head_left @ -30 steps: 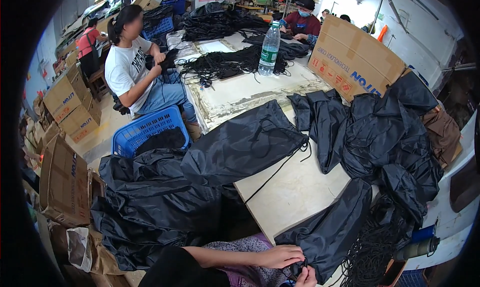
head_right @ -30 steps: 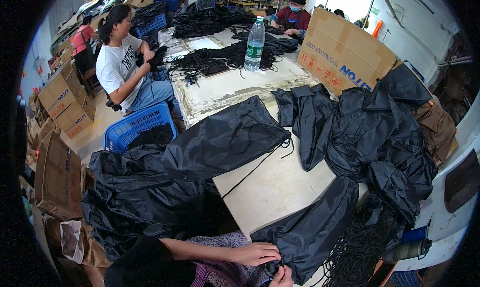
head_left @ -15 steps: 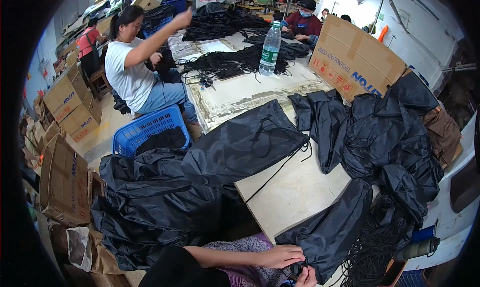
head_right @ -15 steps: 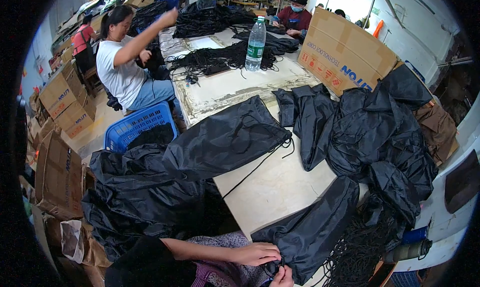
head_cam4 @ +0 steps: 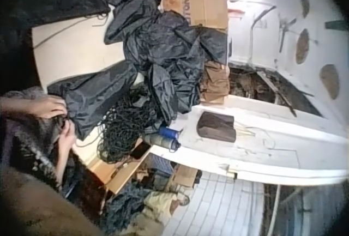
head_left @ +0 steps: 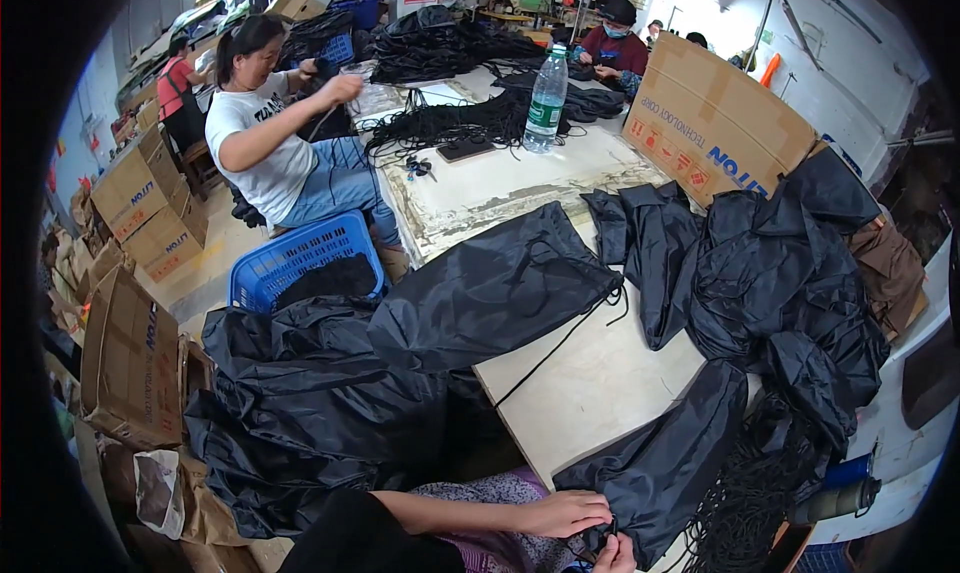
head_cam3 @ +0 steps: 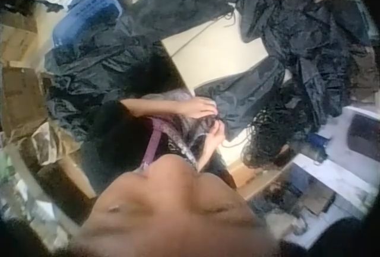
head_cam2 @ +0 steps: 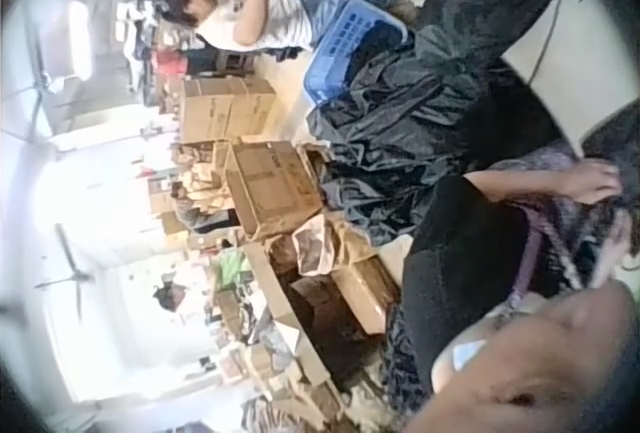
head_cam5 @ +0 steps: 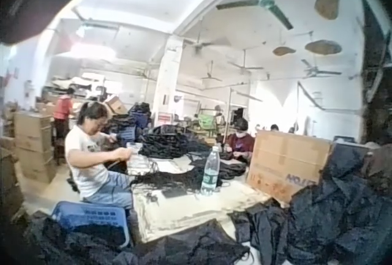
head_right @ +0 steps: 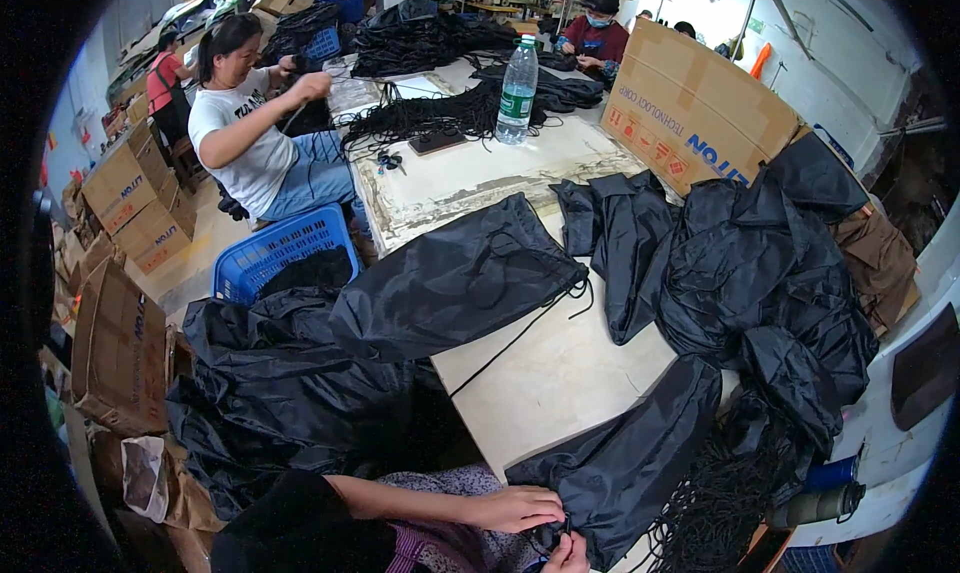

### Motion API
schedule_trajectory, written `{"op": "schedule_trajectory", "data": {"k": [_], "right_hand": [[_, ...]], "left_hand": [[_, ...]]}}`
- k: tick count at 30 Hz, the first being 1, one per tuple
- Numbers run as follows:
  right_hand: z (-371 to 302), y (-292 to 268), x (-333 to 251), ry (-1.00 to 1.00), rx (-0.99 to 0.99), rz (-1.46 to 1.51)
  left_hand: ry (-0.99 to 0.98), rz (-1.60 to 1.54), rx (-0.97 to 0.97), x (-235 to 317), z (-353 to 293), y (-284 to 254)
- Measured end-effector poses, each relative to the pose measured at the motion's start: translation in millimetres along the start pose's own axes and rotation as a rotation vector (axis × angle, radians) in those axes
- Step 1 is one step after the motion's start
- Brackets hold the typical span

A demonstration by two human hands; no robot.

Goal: The person is sorting and preparing black fabric bags and organizing black cords.

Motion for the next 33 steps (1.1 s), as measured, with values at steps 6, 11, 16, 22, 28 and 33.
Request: {"op": "schedule_trajectory", "data": {"k": [6, 11, 16, 22, 28, 33], "right_hand": [[0.8, 0.4, 2.0, -0.004, -0.014, -0.027], [-0.2, -0.1, -1.1, -0.026, 0.004, -0.040], [-0.2, 0.4, 2.5, -0.020, 0.003, -0.034], [-0.1, -0.1, -0.8, -0.023, 0.001, -0.033], [0.1, -0.4, -0.2, -0.032, 0.012, -0.050], [-0.2, 0.6, 2.0, -0.025, 0.005, 0.007]], "left_hand": [[0.014, 0.012, -0.004, -1.9, -0.5, 2.4], [-0.005, 0.003, -0.011, -1.8, -0.8, 2.4], [0.016, 0.023, -0.007, -2.1, -1.5, 3.7], [0.009, 0.019, -0.013, -4.1, -2.2, 4.4], [-0.007, 0.017, -0.014, -2.4, -1.0, 2.7], [-0.017, 0.011, -0.027, -1.1, -0.9, 2.5]]}}
Point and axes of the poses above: each hand's wrist, its own z-axis towards the middle knuckle, its own y-axis out of the palm, x = y × z, the point moved 8 cm from there along z, towards the middle knuckle, and after that the axes turned 6 degrees about -x, right-handed, at the moved point
